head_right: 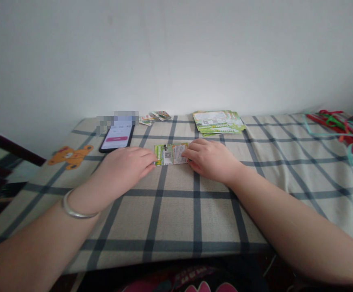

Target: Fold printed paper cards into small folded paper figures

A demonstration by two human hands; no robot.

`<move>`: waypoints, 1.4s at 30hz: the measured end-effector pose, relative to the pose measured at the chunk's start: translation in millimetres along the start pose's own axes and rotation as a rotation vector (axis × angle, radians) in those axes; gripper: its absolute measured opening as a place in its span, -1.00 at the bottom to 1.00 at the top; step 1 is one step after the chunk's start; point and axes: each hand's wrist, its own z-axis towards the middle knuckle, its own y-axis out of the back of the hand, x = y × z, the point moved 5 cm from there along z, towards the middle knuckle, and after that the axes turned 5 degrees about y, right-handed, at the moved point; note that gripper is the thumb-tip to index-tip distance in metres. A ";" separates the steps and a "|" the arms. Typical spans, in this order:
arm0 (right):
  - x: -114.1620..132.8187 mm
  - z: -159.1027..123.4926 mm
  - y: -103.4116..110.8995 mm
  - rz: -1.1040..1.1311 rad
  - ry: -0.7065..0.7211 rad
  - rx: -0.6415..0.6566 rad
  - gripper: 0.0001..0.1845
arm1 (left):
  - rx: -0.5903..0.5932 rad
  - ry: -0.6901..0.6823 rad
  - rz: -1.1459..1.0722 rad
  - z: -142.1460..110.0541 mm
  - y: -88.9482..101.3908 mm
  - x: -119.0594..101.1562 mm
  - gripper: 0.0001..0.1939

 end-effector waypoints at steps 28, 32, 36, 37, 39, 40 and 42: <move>-3.7 -2.1 7.0 0.334 0.140 -0.110 -0.81 | -0.120 -0.101 -0.002 -0.6 8.7 -6.8 -0.91; 11.5 -0.3 12.3 0.495 0.232 -0.058 -0.86 | -0.085 -0.100 -0.020 -0.4 7.0 -6.5 -0.92; 18.1 0.9 8.4 0.553 0.234 -0.033 -0.85 | -0.053 -0.075 -0.089 -0.1 2.8 -4.4 -0.89; 17.3 0.6 7.5 0.565 0.232 -0.042 -0.85 | -0.048 -0.076 -0.123 -0.2 1.9 -4.4 -0.87; 13.9 -0.7 6.9 0.583 0.216 -0.054 -0.84 | -0.040 -0.094 -0.201 -0.6 0.9 -5.7 -0.83; 12.2 -1.5 7.2 0.574 0.201 -0.053 -0.84 | -0.033 -0.110 -0.237 -0.9 0.6 -7.0 -0.82; 9.9 -2.9 8.8 0.521 0.161 -0.033 -0.83 | -0.024 -0.150 -0.301 -1.7 1.0 -10.5 -0.81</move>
